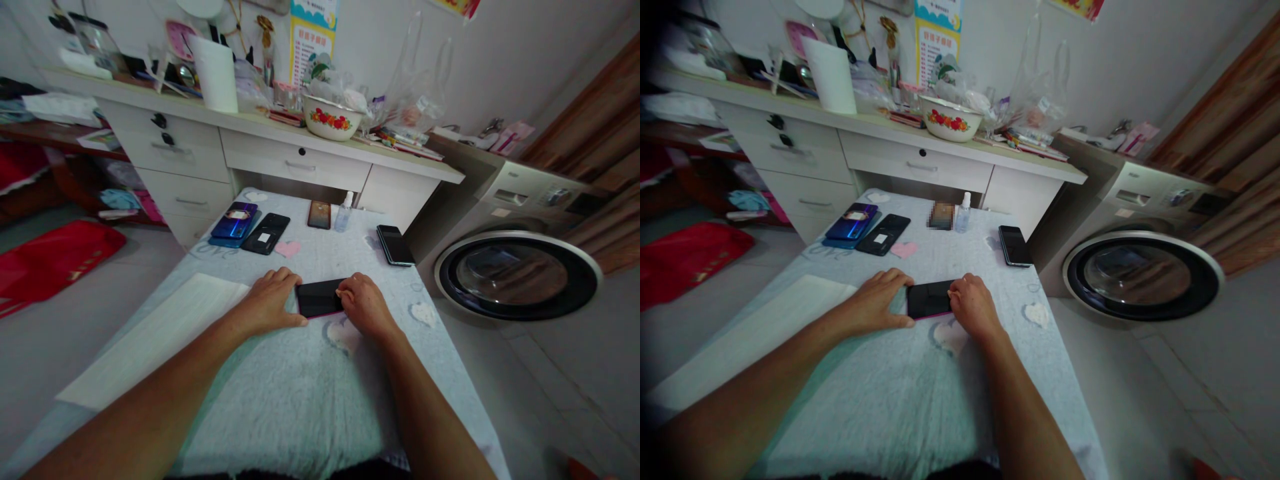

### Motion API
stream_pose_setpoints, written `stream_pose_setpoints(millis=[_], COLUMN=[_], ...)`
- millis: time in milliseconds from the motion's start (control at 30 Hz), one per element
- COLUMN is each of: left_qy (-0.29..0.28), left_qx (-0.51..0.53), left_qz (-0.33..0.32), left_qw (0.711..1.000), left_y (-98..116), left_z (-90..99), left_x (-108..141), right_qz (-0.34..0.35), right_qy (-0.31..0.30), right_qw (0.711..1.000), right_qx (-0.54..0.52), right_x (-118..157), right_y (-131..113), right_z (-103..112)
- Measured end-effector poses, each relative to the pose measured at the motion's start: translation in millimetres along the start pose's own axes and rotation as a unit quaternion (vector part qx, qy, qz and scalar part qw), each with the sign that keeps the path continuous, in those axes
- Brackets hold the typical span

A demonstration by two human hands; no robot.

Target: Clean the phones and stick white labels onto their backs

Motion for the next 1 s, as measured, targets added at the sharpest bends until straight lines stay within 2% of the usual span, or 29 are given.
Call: stream_pose_setpoints(millis=[133,233,800,1000], left_qy=[-0.005,-0.007,0.006,0.011], left_qx=[0.003,0.005,0.043,0.076], left_qz=[0.002,0.005,0.008,0.022], left_qw=[1.0,1.0,0.999,0.997], left_y=[1,1,8,11], left_z=[0.4,1.1,1.9,2.8], left_x=[-1,0,0,0], right_qz=[0.025,0.018,-0.132,-0.179], right_qy=[-0.016,-0.015,0.07,0.1], right_qw=[0.999,1.0,0.988,0.978], right_qx=[-0.02,-0.021,0.033,-0.026], right_x=[1,0,-2,1], right_y=[-7,-4,47,58], right_z=[-3,-3,14,18])
Point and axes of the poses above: each hand's wrist, its own x-axis away from the middle knuckle, its own z-axis out of the back of the hand, y = z × x, the point moved 6 cm from there along -x, towards the middle knuckle, and after that the axes turned 1 degree about -z, right-handed, at the moved point
